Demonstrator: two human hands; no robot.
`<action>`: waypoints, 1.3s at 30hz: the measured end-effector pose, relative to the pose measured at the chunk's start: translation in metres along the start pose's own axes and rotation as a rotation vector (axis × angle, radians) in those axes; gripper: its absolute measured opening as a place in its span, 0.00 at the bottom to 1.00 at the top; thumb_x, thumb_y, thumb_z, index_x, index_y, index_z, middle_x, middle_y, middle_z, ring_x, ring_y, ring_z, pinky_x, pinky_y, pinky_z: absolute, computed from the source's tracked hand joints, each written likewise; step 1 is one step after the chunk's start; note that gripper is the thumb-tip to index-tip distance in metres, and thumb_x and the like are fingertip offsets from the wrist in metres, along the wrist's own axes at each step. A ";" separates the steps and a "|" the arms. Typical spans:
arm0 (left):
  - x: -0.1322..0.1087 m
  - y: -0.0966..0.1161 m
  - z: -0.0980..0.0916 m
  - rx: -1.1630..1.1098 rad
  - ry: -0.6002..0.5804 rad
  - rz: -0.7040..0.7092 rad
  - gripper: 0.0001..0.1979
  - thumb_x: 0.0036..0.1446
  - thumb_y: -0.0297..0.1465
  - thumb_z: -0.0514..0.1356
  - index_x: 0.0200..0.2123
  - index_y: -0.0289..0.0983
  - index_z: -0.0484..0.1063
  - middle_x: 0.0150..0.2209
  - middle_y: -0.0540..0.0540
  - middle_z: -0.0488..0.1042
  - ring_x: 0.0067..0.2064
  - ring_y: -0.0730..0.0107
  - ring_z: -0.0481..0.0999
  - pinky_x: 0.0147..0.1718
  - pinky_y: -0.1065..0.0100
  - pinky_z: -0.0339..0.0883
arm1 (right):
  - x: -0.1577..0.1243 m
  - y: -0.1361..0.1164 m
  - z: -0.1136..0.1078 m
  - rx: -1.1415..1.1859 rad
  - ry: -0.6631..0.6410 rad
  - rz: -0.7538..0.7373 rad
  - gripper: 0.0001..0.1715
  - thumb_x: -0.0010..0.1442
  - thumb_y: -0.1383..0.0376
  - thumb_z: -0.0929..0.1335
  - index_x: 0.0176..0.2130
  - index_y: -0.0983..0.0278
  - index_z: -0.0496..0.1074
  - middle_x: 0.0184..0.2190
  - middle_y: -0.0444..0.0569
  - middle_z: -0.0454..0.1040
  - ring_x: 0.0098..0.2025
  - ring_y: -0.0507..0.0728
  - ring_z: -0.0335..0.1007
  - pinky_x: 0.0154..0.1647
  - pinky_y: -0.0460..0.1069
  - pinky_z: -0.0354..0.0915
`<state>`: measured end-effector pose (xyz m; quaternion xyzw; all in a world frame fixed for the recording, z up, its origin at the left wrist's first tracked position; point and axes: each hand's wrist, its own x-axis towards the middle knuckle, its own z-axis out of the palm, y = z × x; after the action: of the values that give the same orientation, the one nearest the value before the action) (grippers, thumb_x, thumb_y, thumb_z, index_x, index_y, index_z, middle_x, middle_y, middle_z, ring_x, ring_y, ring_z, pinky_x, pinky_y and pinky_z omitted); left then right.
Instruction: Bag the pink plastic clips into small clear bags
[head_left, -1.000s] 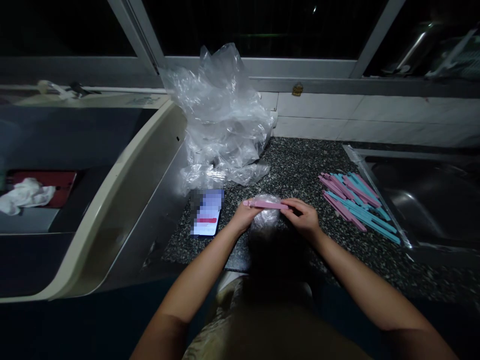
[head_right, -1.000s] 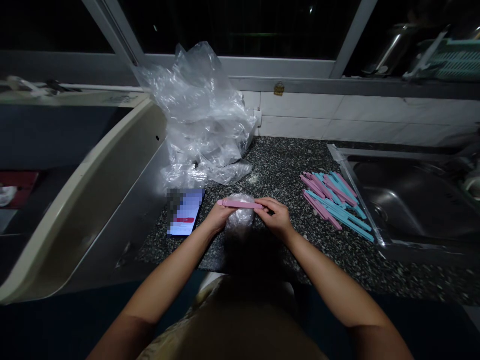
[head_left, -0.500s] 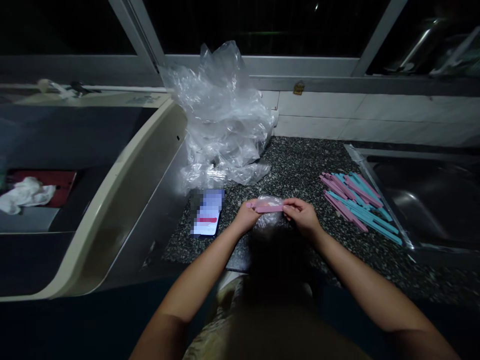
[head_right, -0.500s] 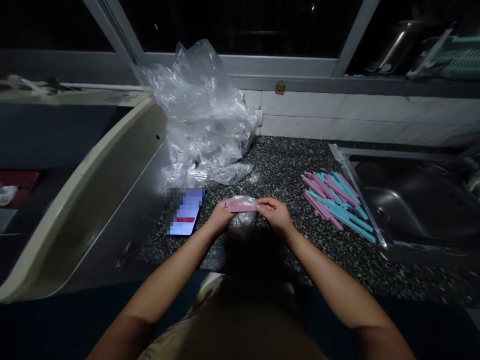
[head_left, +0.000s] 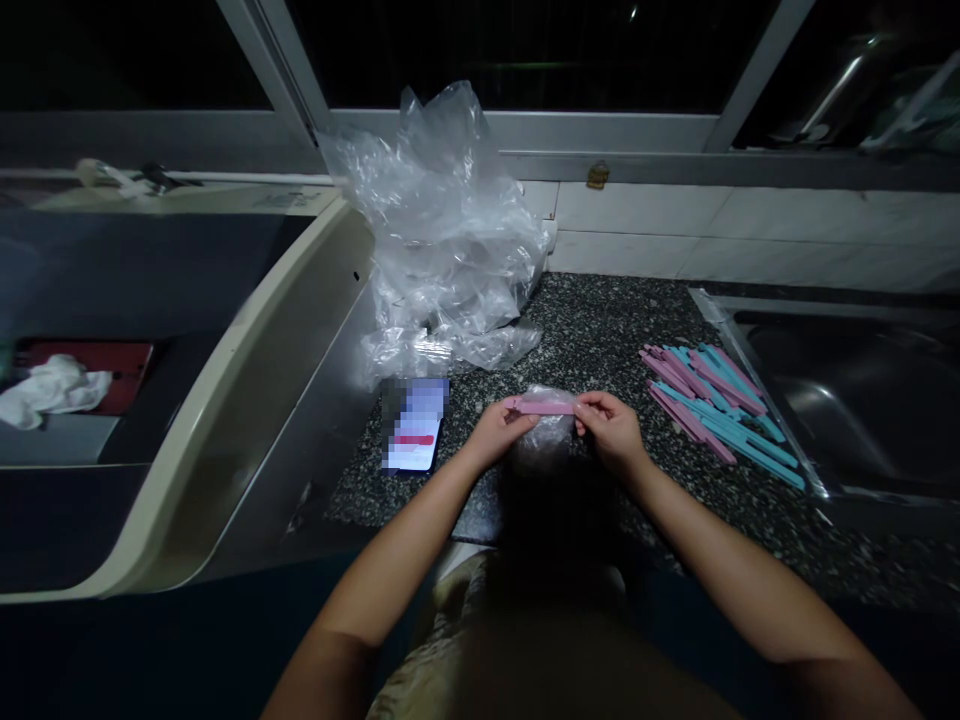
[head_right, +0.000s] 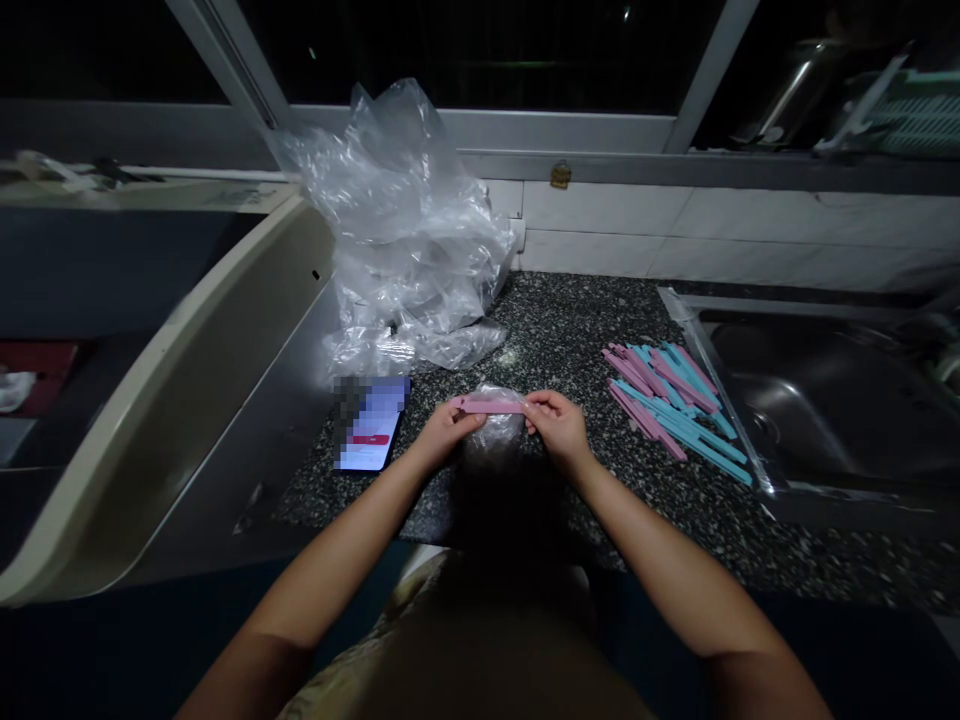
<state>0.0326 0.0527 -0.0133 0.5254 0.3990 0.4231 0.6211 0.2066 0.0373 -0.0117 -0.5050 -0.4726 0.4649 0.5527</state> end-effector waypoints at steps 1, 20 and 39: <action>-0.001 0.000 0.000 -0.002 0.004 0.005 0.20 0.36 0.39 0.66 0.32 0.33 0.71 0.30 0.47 0.74 0.35 0.68 0.70 0.39 0.67 0.62 | 0.000 0.000 -0.001 -0.005 0.012 -0.012 0.16 0.41 0.56 0.71 0.26 0.64 0.68 0.14 0.38 0.64 0.16 0.47 0.59 0.18 0.44 0.59; -0.003 0.007 -0.006 0.178 0.199 0.215 0.15 0.41 0.42 0.62 0.25 0.35 0.70 0.25 0.50 0.67 0.30 0.71 0.66 0.32 0.71 0.59 | -0.003 -0.001 -0.001 -0.119 0.009 -0.065 0.18 0.40 0.58 0.72 0.32 0.63 0.70 0.23 0.42 0.69 0.22 0.48 0.61 0.24 0.45 0.62; -0.001 0.007 -0.009 0.273 0.183 0.319 0.12 0.45 0.39 0.61 0.21 0.36 0.73 0.26 0.48 0.71 0.31 0.70 0.69 0.35 0.68 0.61 | -0.003 0.001 -0.003 -0.370 -0.049 -0.268 0.13 0.46 0.56 0.69 0.28 0.63 0.72 0.26 0.46 0.69 0.25 0.50 0.62 0.24 0.45 0.60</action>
<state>0.0231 0.0550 -0.0075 0.6202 0.4192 0.5040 0.4309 0.2088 0.0342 -0.0126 -0.5191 -0.6259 0.3050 0.4957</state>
